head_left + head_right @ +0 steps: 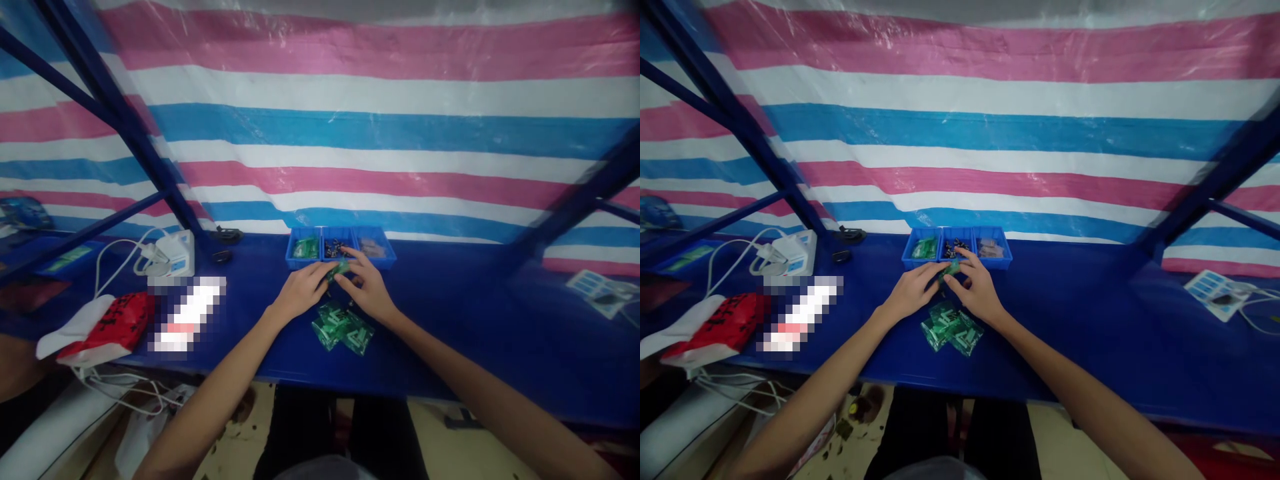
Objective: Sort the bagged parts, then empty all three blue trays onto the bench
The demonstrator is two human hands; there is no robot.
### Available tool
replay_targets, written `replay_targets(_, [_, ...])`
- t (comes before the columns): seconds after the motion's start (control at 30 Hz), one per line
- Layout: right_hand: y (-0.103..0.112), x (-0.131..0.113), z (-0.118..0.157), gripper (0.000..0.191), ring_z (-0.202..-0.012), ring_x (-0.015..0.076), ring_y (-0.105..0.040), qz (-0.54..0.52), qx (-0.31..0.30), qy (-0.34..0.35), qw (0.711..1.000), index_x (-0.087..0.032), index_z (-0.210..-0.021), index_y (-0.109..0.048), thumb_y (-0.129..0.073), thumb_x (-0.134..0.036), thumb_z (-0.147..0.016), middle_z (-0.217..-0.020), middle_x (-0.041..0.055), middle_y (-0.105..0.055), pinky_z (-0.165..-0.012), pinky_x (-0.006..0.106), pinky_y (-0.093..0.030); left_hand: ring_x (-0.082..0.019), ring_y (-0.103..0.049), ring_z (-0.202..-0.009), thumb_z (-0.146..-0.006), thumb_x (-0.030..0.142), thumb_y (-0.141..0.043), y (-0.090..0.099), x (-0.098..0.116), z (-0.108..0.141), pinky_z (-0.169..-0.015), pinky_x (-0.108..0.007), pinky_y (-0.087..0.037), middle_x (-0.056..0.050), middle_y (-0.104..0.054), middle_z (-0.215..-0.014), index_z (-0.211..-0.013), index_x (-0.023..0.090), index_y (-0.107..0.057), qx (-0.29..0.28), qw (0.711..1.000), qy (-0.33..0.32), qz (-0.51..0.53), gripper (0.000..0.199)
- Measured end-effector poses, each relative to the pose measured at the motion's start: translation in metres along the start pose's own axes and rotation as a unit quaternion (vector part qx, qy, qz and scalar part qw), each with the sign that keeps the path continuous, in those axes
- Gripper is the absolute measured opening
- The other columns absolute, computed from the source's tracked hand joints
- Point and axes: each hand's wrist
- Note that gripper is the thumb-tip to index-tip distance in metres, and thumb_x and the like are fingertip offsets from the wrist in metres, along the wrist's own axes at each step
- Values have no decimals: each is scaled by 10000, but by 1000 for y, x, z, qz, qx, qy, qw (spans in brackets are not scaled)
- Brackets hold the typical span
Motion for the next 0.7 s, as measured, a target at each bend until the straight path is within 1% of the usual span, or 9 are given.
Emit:
replay_targets(0.07, [0, 1, -1, 144, -1036, 260, -657, -19, 6, -1, 1000, -219, -944, -698, -625, -343, -930, -1301, 117, -616, -563, 283, -526, -235, -642, -1204, -1018, 188, -447, -1, 0, 0, -999, -402, -557, -78, -626, -1354, -1443, 247, -449, 11, 1000, 0, 7, 429])
replay_targets(0.17, [-2, 6, -1, 130, -971, 240, -658, -29, 22, -7, 999, -220, -941, -683, -625, -335, -925, -1068, 89, -680, -640, 305, -538, -230, -646, -1204, -1037, 222, -434, -1, 0, -1, -1007, -382, -548, -86, -617, -1373, -1480, 240, -397, 35, 999, 26, 30, 445])
replay_targets(0.23, [-3, 9, -1, 123, -916, 223, -655, -29, 24, -22, 999, -213, -938, -673, -622, -323, -919, -991, 73, -680, -660, 308, -534, -225, -677, -1142, -1040, 242, -444, -1, 1, -2, -965, -363, -562, -88, -651, -1313, -1489, 237, -382, 53, 996, 51, 42, 454])
replay_targets(0.3, [-4, 12, 0, 122, -866, 211, -653, -50, 23, -49, 997, -207, -958, -658, -621, -311, -907, -949, 63, -670, -636, 298, -530, -219, -703, -1067, -1040, 255, -452, 0, 1, -3, -919, -352, -573, -79, -692, -1219, -1456, 234, -421, 64, 995, 67, 48, 417])
replay_targets(0.4, [-5, 15, 0, 183, -808, 196, -655, -125, 18, -86, 988, -208, -1061, -614, -598, -266, -888, -920, 48, -648, -575, 275, -531, -218, -703, -1048, -1034, 282, -476, 1, 2, -3, -894, -349, -576, -66, -695, -1207, -1358, 237, -514, 54, 996, 61, 45, 329])
replay_targets(0.5, [-6, 17, 1, 314, -788, 182, -662, -170, 6, -83, 982, -217, -1172, -569, -549, -181, -860, -941, 44, -656, -561, 263, -535, -234, -691, -1064, -985, 350, -583, 1, 3, -2, -861, -355, -588, -71, -658, -1287, -1364, 241, -508, 28, 998, 56, 29, 402])
replay_targets(0.57, [-6, 16, 2, 365, -842, 191, -679, -165, 2, -74, 983, -219, -1211, -558, -533, -155, -853, -984, 56, -674, -571, 258, -532, -226, -698, -1019, -956, 373, -633, 1, 3, -1, -827, -351, -596, -73, -649, -1294, -1399, 244, -474, 13, 998, 60, 20, 488])
replay_targets(0.6, [-6, 15, 2, 364, -876, 199, -687, -156, 2, -72, 985, -220, -1222, -556, -531, -161, -863, -1005, 64, -683, -575, 255, -529, -219, -698, -1006, -962, 371, -625, 1, 3, -1, -826, -350, -595, -70, -651, -1282, -1394, 243, -479, 10, 998, 60, 15, 473])
replay_targets(0.7, [-7, 12, 4, 312, -909, 204, -692, -115, 4, -67, 991, -223, -1237, -549, -536, -231, -925, -1026, 73, -702, -591, 261, -528, -212, -684, -1022, -1026, 344, -509, 0, 3, -2, -869, -358, -582, -68, -664, -1194, -1277, 223, -570, 13, 999, 49, -5, 285])
Point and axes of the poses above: each hand's wrist, its own z-axis away from the middle knuckle, its own y-axis out of the back of the hand, x = y × z
